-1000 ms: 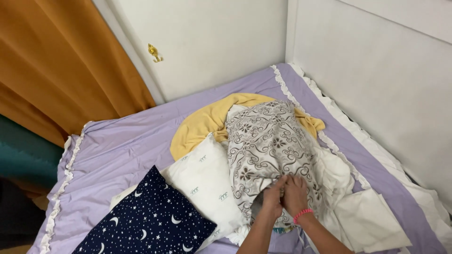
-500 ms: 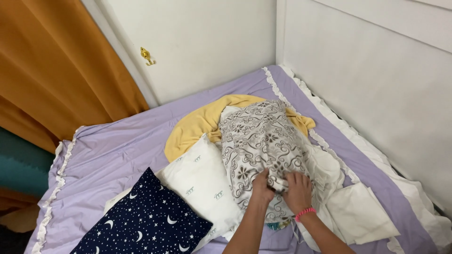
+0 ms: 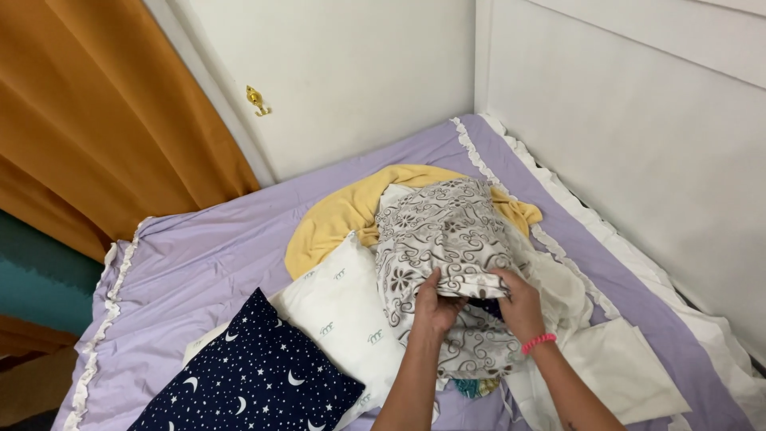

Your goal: The person folds a patterned pillowcase on a bed. They smooth the fabric, fold the edges inward, and tuck the corners to create a neat, rectangular shape. The pillowcase is then placed on top of other bedding items.

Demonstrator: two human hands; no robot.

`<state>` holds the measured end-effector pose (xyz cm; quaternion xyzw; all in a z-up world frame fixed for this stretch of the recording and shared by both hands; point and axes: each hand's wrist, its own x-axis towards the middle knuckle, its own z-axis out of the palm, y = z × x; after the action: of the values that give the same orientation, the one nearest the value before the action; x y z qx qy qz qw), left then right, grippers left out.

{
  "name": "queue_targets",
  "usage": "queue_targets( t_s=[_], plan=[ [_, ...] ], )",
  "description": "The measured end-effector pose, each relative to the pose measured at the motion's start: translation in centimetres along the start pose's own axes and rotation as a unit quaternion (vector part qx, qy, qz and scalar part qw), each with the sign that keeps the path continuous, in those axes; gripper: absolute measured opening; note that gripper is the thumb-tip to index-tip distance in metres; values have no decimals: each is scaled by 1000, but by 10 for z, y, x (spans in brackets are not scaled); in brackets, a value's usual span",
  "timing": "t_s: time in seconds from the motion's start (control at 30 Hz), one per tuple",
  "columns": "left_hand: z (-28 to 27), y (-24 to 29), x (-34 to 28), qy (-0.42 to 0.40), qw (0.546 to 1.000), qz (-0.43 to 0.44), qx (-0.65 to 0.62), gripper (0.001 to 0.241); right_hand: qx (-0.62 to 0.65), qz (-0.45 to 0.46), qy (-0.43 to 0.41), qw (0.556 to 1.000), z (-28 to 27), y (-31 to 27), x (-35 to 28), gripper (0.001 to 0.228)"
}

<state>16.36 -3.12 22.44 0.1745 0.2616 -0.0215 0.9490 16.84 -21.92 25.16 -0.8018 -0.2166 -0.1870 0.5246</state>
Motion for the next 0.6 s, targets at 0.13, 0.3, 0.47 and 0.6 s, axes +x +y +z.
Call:
queue_targets(
  t_s=[0.13, 0.3, 0.47, 0.6],
  plan=[
    [13, 0, -11, 10, 1000, -3, 10, 41, 8, 30, -39, 999, -4, -14, 20, 44],
    [12, 0, -8, -21, 998, -8, -58, 44, -158, 100, -133, 973, 3, -19, 9, 46],
    [4, 13, 9, -91, 985, 6, -144, 48, -319, 78, -87, 941, 4, -1, -22, 64],
    [14, 13, -8, -98, 983, 7, -153, 50, -387, 106, -34, 915, -8, 8, -26, 57]
  ],
)
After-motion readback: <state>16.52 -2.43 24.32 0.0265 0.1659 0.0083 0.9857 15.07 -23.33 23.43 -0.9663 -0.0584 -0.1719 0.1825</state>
